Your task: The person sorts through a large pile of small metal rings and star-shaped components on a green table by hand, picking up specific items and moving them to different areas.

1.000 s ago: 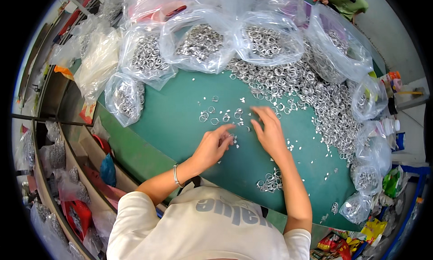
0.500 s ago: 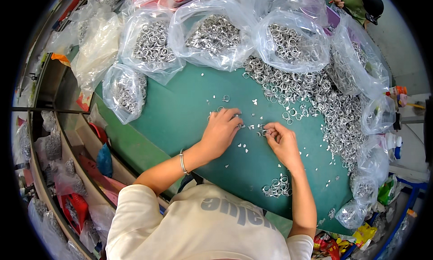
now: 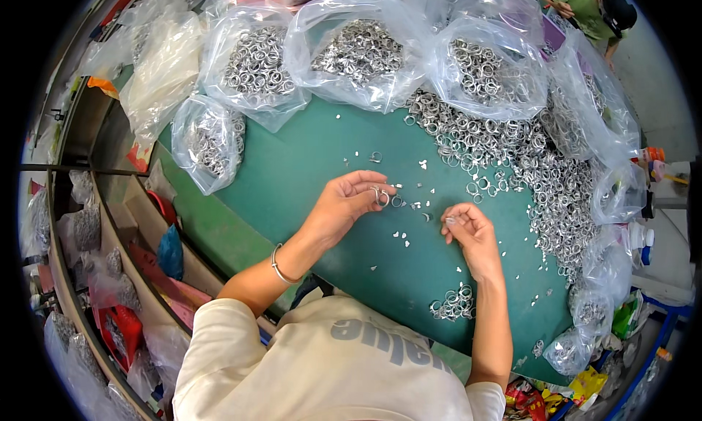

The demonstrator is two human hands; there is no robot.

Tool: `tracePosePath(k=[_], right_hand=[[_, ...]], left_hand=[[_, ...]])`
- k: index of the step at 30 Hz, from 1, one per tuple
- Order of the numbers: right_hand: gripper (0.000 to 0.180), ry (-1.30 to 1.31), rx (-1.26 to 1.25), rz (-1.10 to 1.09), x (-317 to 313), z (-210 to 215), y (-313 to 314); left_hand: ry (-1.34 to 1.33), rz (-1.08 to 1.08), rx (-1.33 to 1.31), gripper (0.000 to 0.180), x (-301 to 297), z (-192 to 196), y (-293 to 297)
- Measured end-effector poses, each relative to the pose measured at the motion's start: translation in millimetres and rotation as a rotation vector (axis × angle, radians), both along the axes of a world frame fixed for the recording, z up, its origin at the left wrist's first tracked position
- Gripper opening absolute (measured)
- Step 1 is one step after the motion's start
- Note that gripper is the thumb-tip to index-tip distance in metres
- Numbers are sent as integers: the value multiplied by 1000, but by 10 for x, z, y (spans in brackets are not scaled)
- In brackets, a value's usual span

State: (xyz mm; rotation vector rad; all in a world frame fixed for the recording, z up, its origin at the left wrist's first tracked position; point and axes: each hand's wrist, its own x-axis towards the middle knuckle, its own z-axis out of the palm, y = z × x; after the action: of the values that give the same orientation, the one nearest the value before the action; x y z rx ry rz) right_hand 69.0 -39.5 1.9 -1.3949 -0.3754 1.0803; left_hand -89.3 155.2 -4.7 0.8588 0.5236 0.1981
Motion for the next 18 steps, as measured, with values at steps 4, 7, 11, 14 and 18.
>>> tracePosePath(k=[4, 7, 11, 14, 18], right_hand=[[22, 464, 185, -68, -83, 184, 102], [22, 451, 194, -43, -97, 113, 192], [19, -844, -300, 240, -265, 89, 492], [18, -1231, -281, 135, -410, -71, 696], [12, -1045, -241, 232, -342, 0, 703]], left_hand=[[-6, -28, -74, 29, -65, -10, -35], [-15, -55, 10, 32, -114, -2, -40], [65, -59, 292, 34, -208, 65, -43], [218, -60, 588, 36, -228, 74, -11], [258, 2, 1072, 35, -254, 51, 13]])
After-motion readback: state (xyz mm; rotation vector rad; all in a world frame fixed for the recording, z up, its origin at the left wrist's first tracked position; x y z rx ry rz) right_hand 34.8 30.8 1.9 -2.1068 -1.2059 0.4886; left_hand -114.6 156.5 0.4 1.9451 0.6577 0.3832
